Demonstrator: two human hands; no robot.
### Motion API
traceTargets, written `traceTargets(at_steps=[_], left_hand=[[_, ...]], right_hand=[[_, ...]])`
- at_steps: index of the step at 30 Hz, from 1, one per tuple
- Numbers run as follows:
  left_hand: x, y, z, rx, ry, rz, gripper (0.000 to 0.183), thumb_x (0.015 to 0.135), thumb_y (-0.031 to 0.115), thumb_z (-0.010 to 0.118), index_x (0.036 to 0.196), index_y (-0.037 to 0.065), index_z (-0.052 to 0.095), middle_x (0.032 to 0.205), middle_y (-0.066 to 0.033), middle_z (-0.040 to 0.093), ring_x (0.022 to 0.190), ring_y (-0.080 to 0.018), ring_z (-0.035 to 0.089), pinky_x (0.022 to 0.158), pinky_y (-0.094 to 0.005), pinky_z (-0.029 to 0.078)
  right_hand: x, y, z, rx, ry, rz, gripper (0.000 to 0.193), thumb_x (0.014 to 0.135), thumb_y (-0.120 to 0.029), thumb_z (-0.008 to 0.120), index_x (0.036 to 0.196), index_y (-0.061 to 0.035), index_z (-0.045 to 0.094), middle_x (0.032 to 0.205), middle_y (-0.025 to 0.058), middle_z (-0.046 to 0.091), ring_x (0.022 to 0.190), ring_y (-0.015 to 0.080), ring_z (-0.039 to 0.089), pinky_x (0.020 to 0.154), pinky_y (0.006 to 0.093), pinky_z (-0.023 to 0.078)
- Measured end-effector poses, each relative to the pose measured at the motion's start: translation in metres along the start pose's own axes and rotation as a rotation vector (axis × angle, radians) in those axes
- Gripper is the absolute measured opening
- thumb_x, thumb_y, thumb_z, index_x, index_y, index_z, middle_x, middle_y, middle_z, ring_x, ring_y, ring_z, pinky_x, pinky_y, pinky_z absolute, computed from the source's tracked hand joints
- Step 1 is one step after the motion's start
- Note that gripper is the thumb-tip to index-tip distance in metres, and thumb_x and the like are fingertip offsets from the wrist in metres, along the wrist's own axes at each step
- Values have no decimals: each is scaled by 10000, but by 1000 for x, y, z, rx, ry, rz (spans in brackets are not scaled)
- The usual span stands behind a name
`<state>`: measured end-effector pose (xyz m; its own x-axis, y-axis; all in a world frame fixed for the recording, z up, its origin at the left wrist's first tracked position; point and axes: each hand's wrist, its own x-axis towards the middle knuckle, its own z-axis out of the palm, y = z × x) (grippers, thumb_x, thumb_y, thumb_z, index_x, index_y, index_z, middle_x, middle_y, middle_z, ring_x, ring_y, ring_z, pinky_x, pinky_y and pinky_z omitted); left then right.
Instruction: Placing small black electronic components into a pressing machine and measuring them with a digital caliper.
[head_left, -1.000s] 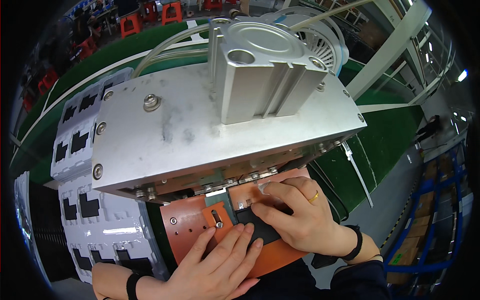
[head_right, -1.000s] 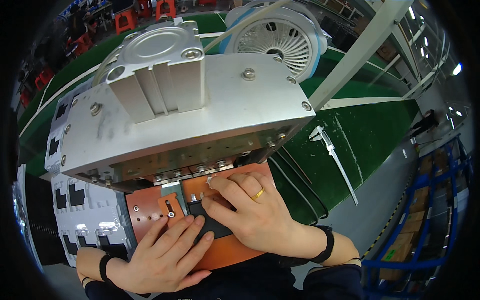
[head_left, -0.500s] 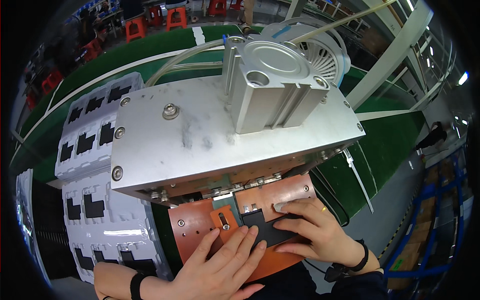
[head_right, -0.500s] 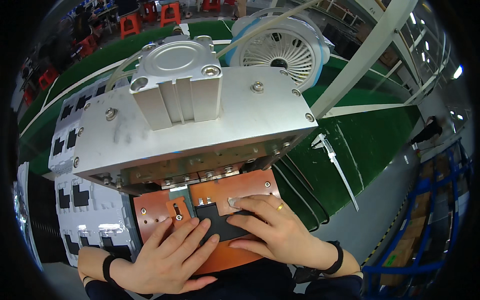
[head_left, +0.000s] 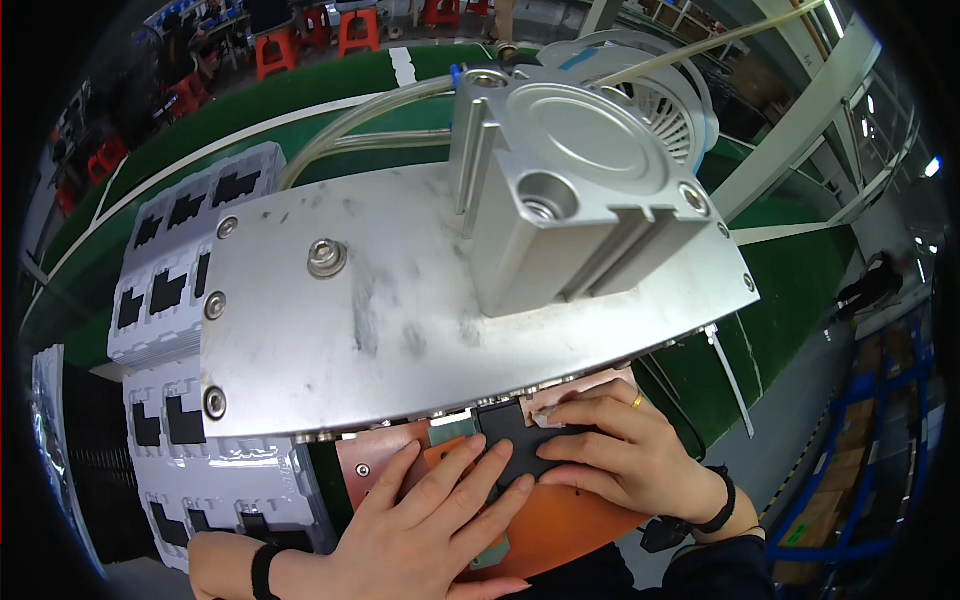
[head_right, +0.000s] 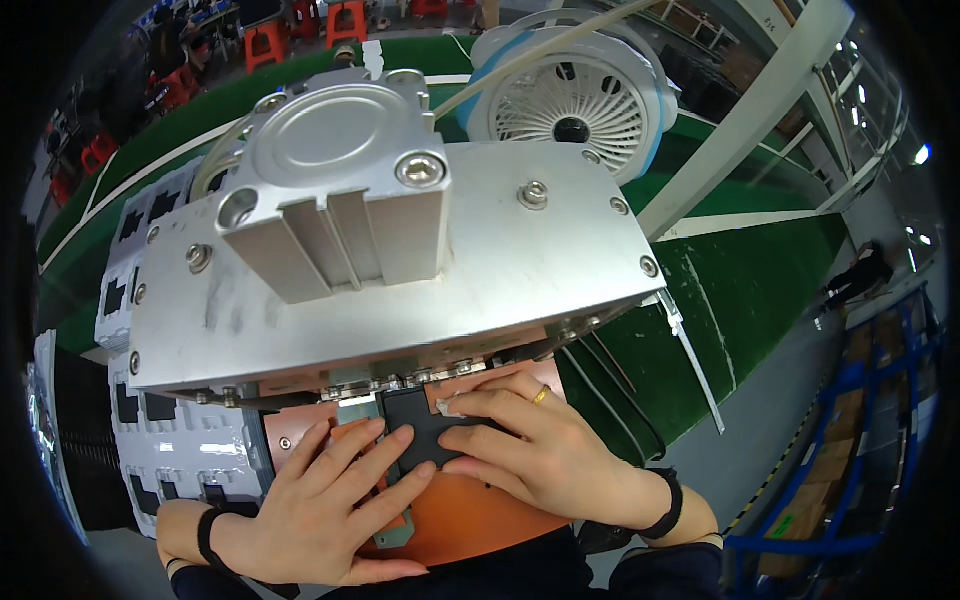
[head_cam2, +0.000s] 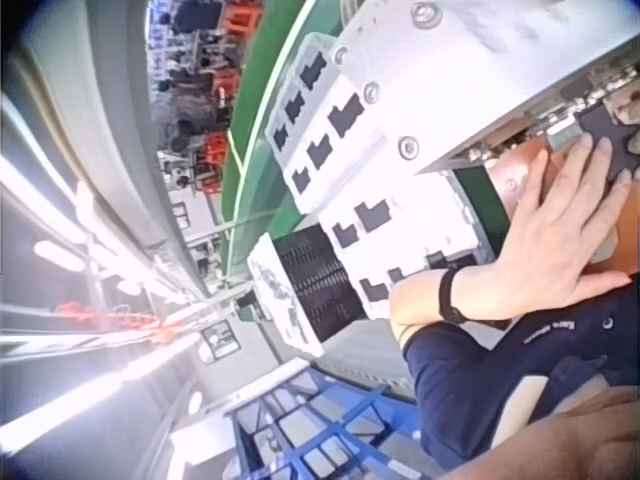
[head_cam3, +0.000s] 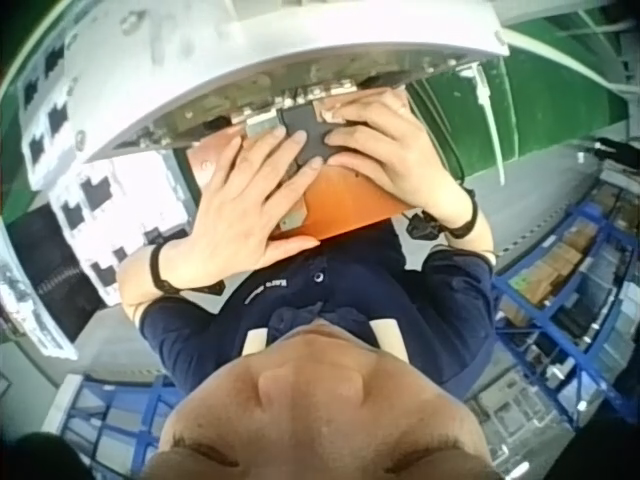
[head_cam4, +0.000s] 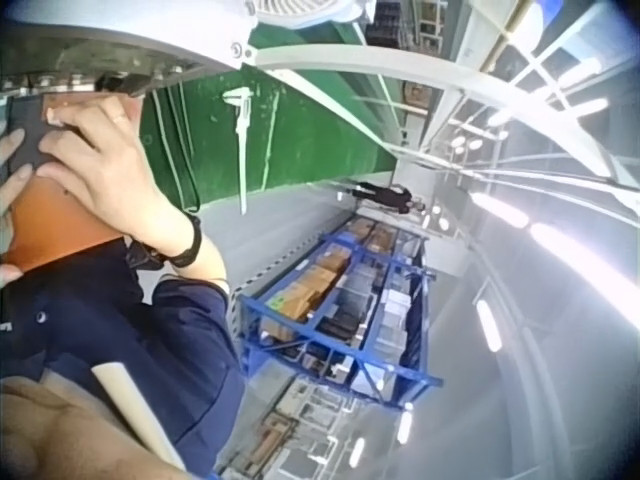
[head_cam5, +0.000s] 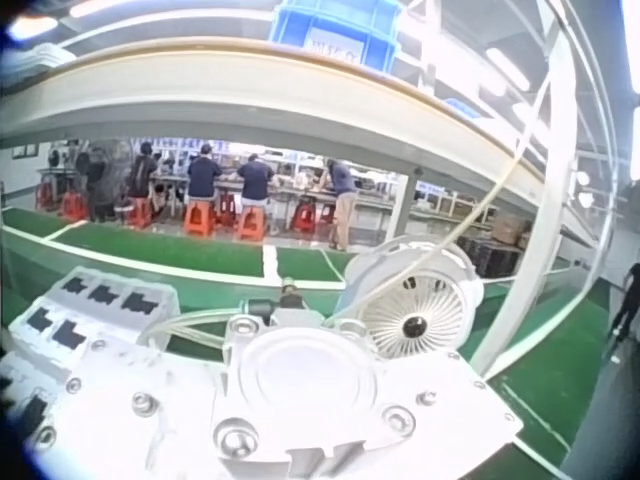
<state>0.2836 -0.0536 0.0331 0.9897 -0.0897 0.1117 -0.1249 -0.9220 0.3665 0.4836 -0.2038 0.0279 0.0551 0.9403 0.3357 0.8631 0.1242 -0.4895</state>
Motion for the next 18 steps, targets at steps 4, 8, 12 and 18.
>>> traceTargets(at_steps=[4, 8, 12, 18], left_hand=[[0, 2, -3, -105, 33, -26, 713, 822, 506, 605, 1388, 93, 468, 1469, -176, 379, 1351, -349, 356, 1126, -533, 197], [0, 1, 0, -110, 57, -23, 730, 817, 523, 600, 1390, 92, 466, 1477, -167, 371, 1356, -347, 347, 1127, -535, 186], [0, 2, -1, -116, 5, -46, 735, 809, 525, 603, 1390, 96, 467, 1474, -168, 375, 1353, -345, 351, 1124, -529, 193], [3, 2, -9, -99, -58, -46, 729, 814, 525, 595, 1391, 98, 469, 1476, -166, 375, 1356, -338, 347, 1122, -525, 198]], right_hand=[[1, 1, 2, 10, 0, 4, 262, 719, -176, 785, 934, -64, 686, 1109, 73, 611, 985, 262, 562, 815, 349, 499], [2, -3, -1, 0, -21, 28, 258, 709, -177, 791, 916, -60, 690, 1120, 70, 610, 999, 264, 560, 832, 351, 496], [2, -5, -2, 8, -38, 44, 251, 712, -173, 789, 913, -60, 689, 1127, 68, 611, 1007, 254, 564, 836, 348, 492], [2, -4, -2, 11, -25, 43, 233, 719, -175, 783, 896, -60, 685, 1145, 68, 614, 988, 232, 577, 828, 325, 480]])
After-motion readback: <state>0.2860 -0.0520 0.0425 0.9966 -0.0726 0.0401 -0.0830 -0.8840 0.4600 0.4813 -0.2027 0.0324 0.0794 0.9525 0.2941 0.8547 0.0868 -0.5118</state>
